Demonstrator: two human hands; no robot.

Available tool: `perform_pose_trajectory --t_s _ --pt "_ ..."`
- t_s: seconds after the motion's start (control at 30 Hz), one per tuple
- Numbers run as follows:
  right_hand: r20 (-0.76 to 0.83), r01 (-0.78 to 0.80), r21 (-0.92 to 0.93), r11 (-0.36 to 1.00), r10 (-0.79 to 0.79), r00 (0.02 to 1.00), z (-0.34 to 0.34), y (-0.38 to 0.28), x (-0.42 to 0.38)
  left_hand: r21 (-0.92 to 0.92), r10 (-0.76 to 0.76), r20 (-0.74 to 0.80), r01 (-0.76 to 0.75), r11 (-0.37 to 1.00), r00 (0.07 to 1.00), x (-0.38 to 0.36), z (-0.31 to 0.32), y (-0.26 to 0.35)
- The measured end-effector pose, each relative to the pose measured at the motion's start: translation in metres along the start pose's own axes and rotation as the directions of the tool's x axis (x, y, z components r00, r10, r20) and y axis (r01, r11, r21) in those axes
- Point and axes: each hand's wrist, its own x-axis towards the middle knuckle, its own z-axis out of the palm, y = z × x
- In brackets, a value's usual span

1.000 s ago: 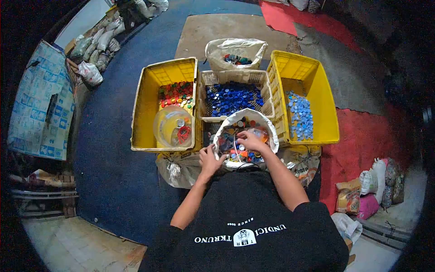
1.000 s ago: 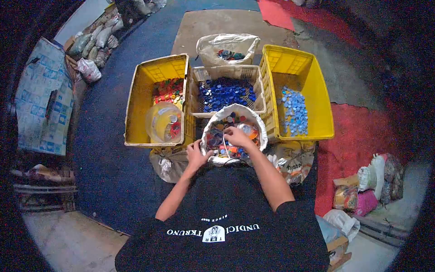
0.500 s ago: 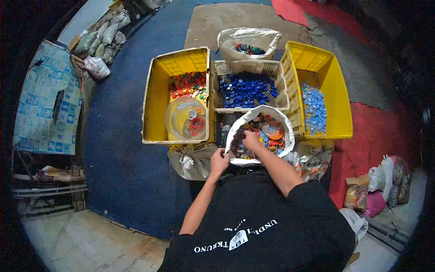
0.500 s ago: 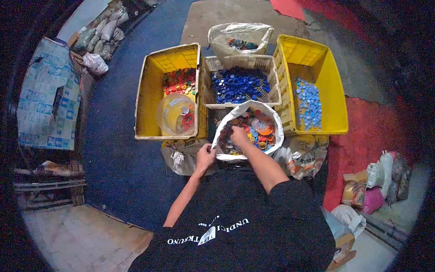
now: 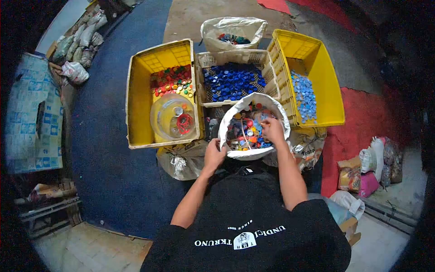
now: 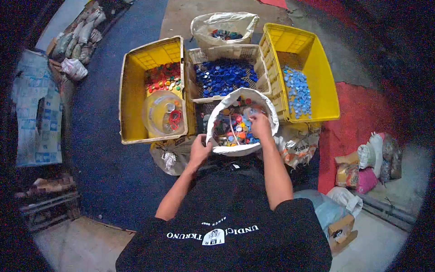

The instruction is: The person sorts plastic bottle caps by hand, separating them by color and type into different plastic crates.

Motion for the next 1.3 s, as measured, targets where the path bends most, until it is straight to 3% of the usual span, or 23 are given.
perform_pose_trajectory --t_s 0.03,0.1,0.17,0.2,0.23,0.27,0.3,0.37,0.4,0.47,0.57,0.63,0.7,0.77,0.83,0.93,0.97,1.03,1.1,1.17,1.2,1.27,1.3 --pt "-0.006 -0.012 -0.006 1.000 0.012 1.000 -0.005 0.003 0.002 0.077 0.144 -0.108 -0.136 0.988 0.984 0.000 0.001 0.000" --pt "-0.237 -0.022 0.075 0.997 0.039 0.971 -0.015 0.011 0.008 0.380 0.305 -0.135 -0.234 0.895 0.943 -0.006 -0.009 0.019" --pt "-0.243 0.016 0.101 0.995 0.009 0.970 -0.022 0.017 0.007 0.436 0.358 -0.075 -0.293 0.851 0.931 -0.004 -0.017 0.041" --pt "-0.217 -0.007 0.142 0.990 0.038 0.975 -0.024 0.017 0.006 0.454 0.563 0.048 -0.520 0.724 0.825 0.007 -0.014 0.039" --pt "-0.192 -0.027 0.182 0.983 0.063 0.979 -0.027 0.016 0.005 0.439 0.730 0.167 -0.713 0.547 0.663 0.020 -0.009 0.034" --pt "-0.200 -0.016 0.233 0.972 0.064 0.978 -0.026 0.013 0.002 0.417 0.706 0.284 -0.747 0.519 0.649 0.036 0.004 0.027" --pt "-0.201 -0.018 0.231 0.973 0.066 0.977 -0.022 0.010 0.000 0.414 0.707 0.284 -0.748 0.520 0.648 0.044 0.014 0.037" --pt "-0.224 0.017 0.190 0.982 0.027 0.974 -0.010 0.006 -0.006 0.734 0.421 0.386 -0.550 0.399 0.821 0.057 0.029 0.057" --pt "-0.239 0.057 0.186 0.981 -0.012 0.971 -0.003 0.008 -0.007 0.732 0.421 0.390 -0.553 0.397 0.819 0.068 0.036 0.046" --pt "-0.240 0.015 0.137 0.990 0.019 0.971 0.000 0.000 -0.016 0.869 0.528 0.396 -0.492 0.049 0.751 0.093 0.063 0.008" --pt "-0.293 0.006 0.138 0.990 0.035 0.956 0.006 0.018 -0.023 0.831 0.477 0.469 -0.555 0.048 0.743 0.095 0.065 -0.020" --pt "-0.250 -0.040 0.006 0.999 0.040 0.967 0.005 0.025 -0.028 0.808 0.425 0.488 -0.578 0.110 0.762 0.092 0.065 -0.025" --pt "-0.164 -0.043 -0.010 0.999 0.041 0.986 0.006 0.027 -0.031 0.803 0.493 0.455 -0.581 0.132 0.742 0.088 0.061 -0.030" --pt "0.060 -0.079 -0.214 0.974 0.094 0.994 0.006 0.024 -0.033 0.794 0.537 0.423 -0.584 0.168 0.730 0.087 0.061 -0.029" --pt "0.072 -0.070 -0.242 0.968 0.089 0.993 0.005 0.020 -0.036 0.705 0.489 0.425 -0.617 0.349 0.762 0.078 0.048 -0.005" --pt "0.092 -0.042 -0.336 0.941 0.077 0.993 0.002 0.002 -0.040 0.671 0.571 0.300 -0.594 0.443 0.764 0.061 0.033 0.022" --pt "0.095 -0.034 -0.336 0.941 0.070 0.993 0.000 -0.003 -0.039 0.675 0.571 0.293 -0.589 0.445 0.767 0.058 0.028 0.027" --pt "0.028 0.045 -0.304 0.952 -0.038 0.999 0.000 -0.008 -0.040 0.566 0.585 0.212 -0.586 0.580 0.783 0.053 0.019 0.033" --pt "0.051 0.038 -0.267 0.963 -0.025 0.998 -0.004 -0.018 -0.036 0.531 0.585 0.203 -0.590 0.608 0.785 0.050 0.009 0.041" --pt "0.069 0.078 -0.295 0.952 -0.061 0.996 -0.013 -0.033 -0.036 0.432 0.352 0.252 -0.431 0.793 0.901 0.043 0.001 0.053" --pt "0.072 0.084 -0.297 0.951 -0.066 0.995 -0.015 -0.037 -0.034 0.431 0.351 0.246 -0.427 0.795 0.903 0.042 0.001 0.052" --pt "0.109 0.318 -0.385 0.866 -0.299 0.948 -0.017 -0.041 -0.033 0.175 0.273 0.191 -0.306 0.936 0.943 0.041 0.001 0.049" --pt "0.111 0.318 -0.387 0.866 -0.298 0.948 -0.014 -0.037 -0.030 0.173 0.272 0.191 -0.305 0.937 0.943 0.040 0.000 0.050"
